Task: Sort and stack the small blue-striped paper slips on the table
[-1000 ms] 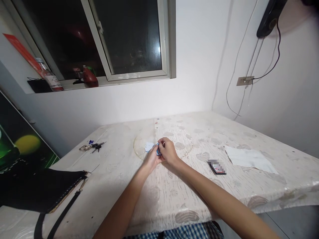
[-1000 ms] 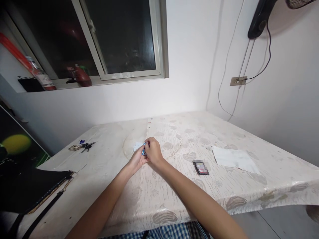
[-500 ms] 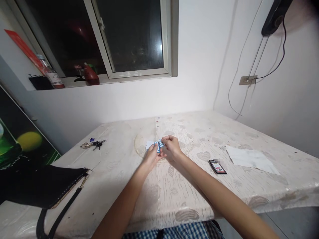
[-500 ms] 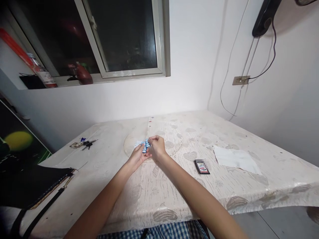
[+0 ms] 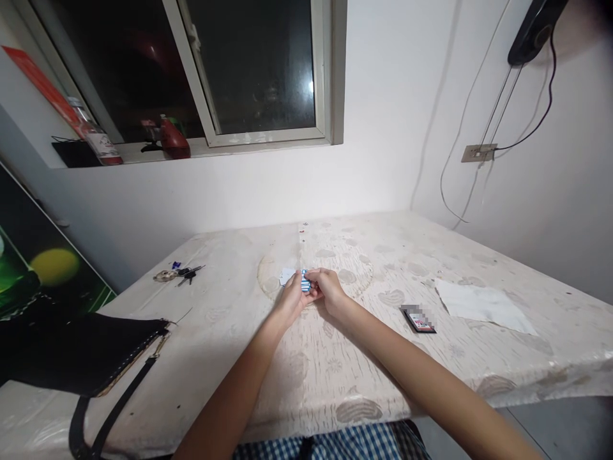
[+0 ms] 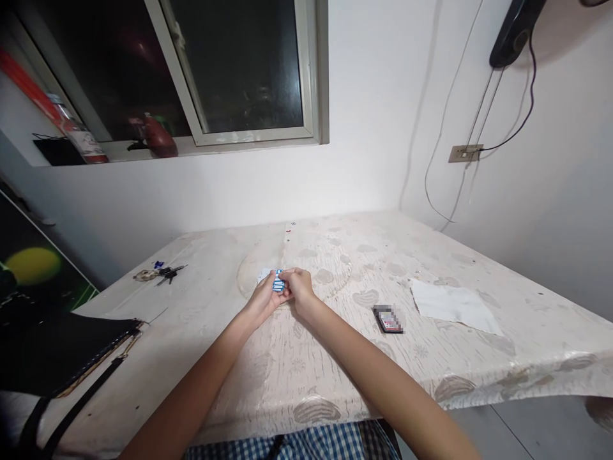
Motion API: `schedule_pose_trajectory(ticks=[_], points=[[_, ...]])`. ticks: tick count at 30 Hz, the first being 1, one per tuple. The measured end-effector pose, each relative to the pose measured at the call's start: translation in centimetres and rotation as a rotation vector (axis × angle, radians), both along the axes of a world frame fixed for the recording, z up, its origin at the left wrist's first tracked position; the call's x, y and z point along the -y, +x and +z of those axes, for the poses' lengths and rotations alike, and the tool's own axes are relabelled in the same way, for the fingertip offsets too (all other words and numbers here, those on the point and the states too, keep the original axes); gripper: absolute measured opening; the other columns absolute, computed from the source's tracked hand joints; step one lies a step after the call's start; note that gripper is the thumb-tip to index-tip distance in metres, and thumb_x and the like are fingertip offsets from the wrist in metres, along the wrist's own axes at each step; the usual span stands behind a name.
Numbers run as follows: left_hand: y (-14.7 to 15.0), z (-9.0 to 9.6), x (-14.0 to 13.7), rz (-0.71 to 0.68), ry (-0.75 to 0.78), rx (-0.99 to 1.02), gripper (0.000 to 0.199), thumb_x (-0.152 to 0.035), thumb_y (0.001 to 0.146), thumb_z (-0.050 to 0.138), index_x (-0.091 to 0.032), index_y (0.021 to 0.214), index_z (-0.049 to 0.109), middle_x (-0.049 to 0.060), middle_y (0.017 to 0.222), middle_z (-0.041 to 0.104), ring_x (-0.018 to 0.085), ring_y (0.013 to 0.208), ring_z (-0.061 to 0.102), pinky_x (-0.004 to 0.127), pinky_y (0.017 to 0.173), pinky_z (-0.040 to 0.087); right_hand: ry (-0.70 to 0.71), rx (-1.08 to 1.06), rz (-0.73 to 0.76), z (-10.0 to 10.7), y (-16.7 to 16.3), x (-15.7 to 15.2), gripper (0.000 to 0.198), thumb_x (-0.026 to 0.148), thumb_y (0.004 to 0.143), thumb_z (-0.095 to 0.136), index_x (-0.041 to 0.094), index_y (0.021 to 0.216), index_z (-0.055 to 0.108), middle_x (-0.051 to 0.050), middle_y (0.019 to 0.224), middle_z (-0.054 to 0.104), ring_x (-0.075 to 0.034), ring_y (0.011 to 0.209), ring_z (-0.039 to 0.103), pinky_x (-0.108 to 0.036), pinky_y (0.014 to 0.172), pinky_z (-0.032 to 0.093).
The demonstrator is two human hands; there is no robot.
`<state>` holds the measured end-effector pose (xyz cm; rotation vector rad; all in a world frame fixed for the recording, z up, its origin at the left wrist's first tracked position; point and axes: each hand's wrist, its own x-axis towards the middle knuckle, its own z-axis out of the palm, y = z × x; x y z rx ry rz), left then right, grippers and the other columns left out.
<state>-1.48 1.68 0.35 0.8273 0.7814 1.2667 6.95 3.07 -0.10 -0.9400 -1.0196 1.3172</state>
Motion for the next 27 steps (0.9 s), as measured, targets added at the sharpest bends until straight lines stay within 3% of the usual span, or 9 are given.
schedule_pose_trajectory(ticks=[4,6,8,11,14,16,21,27], points=[[-0.2,0.1,-0.5,0.094,0.002,0.039,0.011,-0.019,0.086,0.042,-0.015,0.075,0.044,-0.002,0.055,0.047,0.006,0.043,0.040,0.022,0.051,0.043,0.049,0.097,-0.077,0.1,0.0,-0.2,0.013,0.019,0.065,0.051,0.015,0.076,0.055,0.001,0.056,0.050,-0.012,0.049,0.049,-0.026,0.051,0.044],[-0.9,0.5,-1.0,0.238,-0.005,0.104,0.015,-0.018,0.086,0.039,-0.016,0.072,0.042,-0.003,0.053,0.044,0.005,0.040,0.035,0.021,0.049,0.041,0.101,0.150,-0.146,0.0,0.3,-0.6,0.018,0.017,0.068,0.048,0.016,0.084,0.057,-0.001,0.067,0.053,-0.014,0.063,0.053,-0.028,0.064,0.045],[-1.9,0.9,-1.5,0.412,-0.033,0.213,0.018,-0.015,0.086,0.036,-0.017,0.069,0.039,-0.003,0.052,0.043,0.005,0.038,0.032,0.021,0.050,0.041,0.250,0.329,-0.178,-0.1,0.7,-0.9,0.021,0.014,0.071,0.045,0.017,0.086,0.060,-0.003,0.079,0.055,-0.016,0.078,0.053,-0.030,0.078,0.041],[-3.5,1.4,-2.2,0.528,-0.062,0.288,0.022,-0.010,0.086,0.029,-0.017,0.066,0.035,-0.004,0.051,0.039,0.005,0.039,0.031,0.019,0.051,0.040,0.546,0.769,-0.070,-0.7,1.2,-1.0,0.025,0.015,0.077,0.045,0.019,0.093,0.064,-0.006,0.098,0.057,-0.019,0.097,0.049,-0.035,0.089,0.033],[-4.4,1.4,-2.5,0.568,-0.090,0.315,0.023,-0.005,0.083,0.026,-0.017,0.065,0.033,-0.004,0.051,0.037,0.005,0.040,0.031,0.018,0.050,0.039,0.670,1.036,0.097,-1.3,1.1,-0.7,0.037,0.031,0.078,0.055,0.025,0.114,0.056,-0.006,0.117,0.054,-0.023,0.109,0.044,-0.039,0.092,0.029],[-4.5,1.3,-2.6,0.579,-0.103,0.324,0.022,-0.005,0.082,0.026,-0.018,0.065,0.033,-0.004,0.051,0.037,0.005,0.040,0.031,0.018,0.050,0.038,0.690,1.110,0.157,-1.5,0.9,-0.6,0.047,0.036,0.076,0.059,0.024,0.121,0.050,-0.007,0.118,0.055,-0.023,0.109,0.046,-0.039,0.091,0.030],[-4.1,0.9,-2.7,0.573,-0.111,0.324,0.020,-0.005,0.080,0.030,-0.018,0.065,0.034,-0.004,0.052,0.036,0.005,0.039,0.031,0.019,0.049,0.038,0.760,1.158,0.154,-1.3,0.8,-0.6,0.034,0.023,0.081,0.054,0.018,0.115,0.053,-0.008,0.104,0.061,-0.019,0.096,0.053,-0.029,0.080,0.037],[-3.9,1.0,-2.6,0.551,-0.119,0.301,0.021,-0.001,0.075,0.032,-0.018,0.063,0.034,-0.005,0.050,0.036,0.005,0.038,0.029,0.018,0.048,0.037,0.860,1.348,0.115,-0.6,0.6,0.1,0.022,0.017,0.088,0.042,0.016,0.103,0.058,-0.009,0.094,0.060,-0.019,0.087,0.052,-0.028,0.074,0.036]])
